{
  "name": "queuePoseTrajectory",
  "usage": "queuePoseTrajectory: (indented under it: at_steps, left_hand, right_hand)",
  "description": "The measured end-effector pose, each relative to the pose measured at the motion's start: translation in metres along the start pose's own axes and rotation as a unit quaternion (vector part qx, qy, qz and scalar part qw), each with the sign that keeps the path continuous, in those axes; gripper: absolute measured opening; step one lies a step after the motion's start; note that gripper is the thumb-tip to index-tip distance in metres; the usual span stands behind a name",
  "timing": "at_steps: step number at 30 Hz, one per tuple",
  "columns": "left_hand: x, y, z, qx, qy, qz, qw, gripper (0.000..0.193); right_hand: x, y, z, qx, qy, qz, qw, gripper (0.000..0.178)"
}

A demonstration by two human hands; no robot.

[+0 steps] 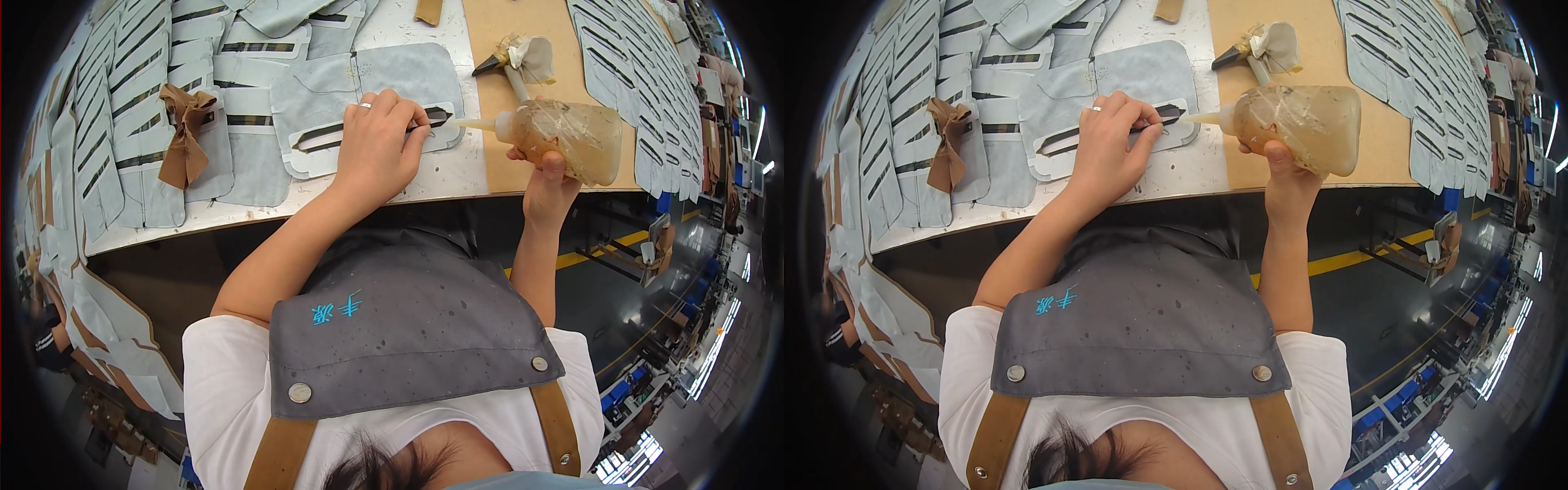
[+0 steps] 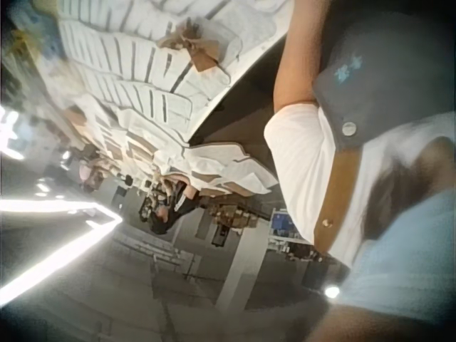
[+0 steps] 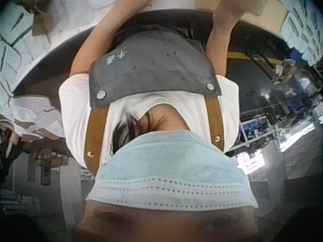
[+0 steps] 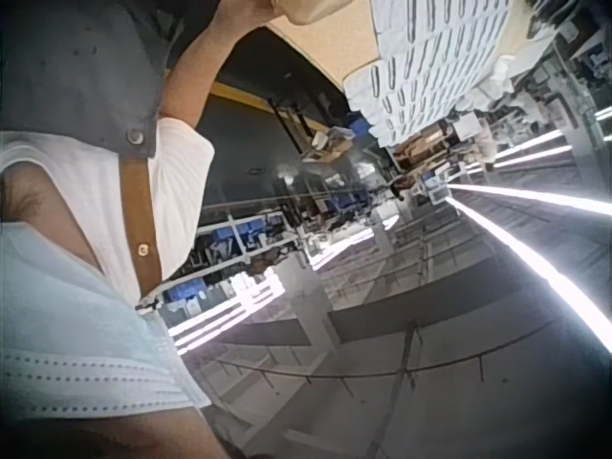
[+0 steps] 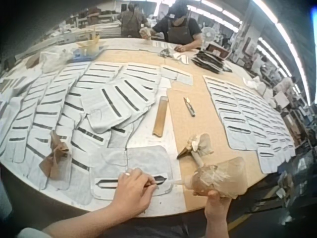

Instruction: The person applies glue from a bottle to the edges of leather panels, then folds the glued edges by hand to assemble the panels.

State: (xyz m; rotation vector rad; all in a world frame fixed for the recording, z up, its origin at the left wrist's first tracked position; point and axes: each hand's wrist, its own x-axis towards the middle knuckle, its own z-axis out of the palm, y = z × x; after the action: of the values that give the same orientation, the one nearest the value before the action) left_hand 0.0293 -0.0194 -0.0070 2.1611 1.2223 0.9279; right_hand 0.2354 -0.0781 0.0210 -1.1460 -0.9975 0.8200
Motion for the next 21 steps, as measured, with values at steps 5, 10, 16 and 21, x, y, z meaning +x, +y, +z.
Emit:
queuePoseTrajectory:
  at_steps: [5,10,16,21]
  left_hand:
    - [0.000,0.000,0.000,-0.007,0.002,0.002,1.000,0.003]
    - [0.000,0.001,0.000,-0.008,0.001,0.000,1.000,0.003]
    - [0.000,0.000,0.001,-0.009,0.004,0.000,1.000,0.003]
    - [0.000,0.000,0.001,-0.007,0.006,0.001,1.000,0.003]
  right_hand:
    - [-0.001,0.015,-0.007,-0.091,0.029,-0.069,0.993,0.066]
    - [0.000,0.016,-0.005,-0.098,0.022,-0.081,0.992,0.071]
    - [-0.006,0.012,-0.010,-0.093,-0.017,-0.056,0.994,0.065]
    - [-0.004,0.009,-0.002,-0.075,-0.034,-0.100,0.992,0.067]
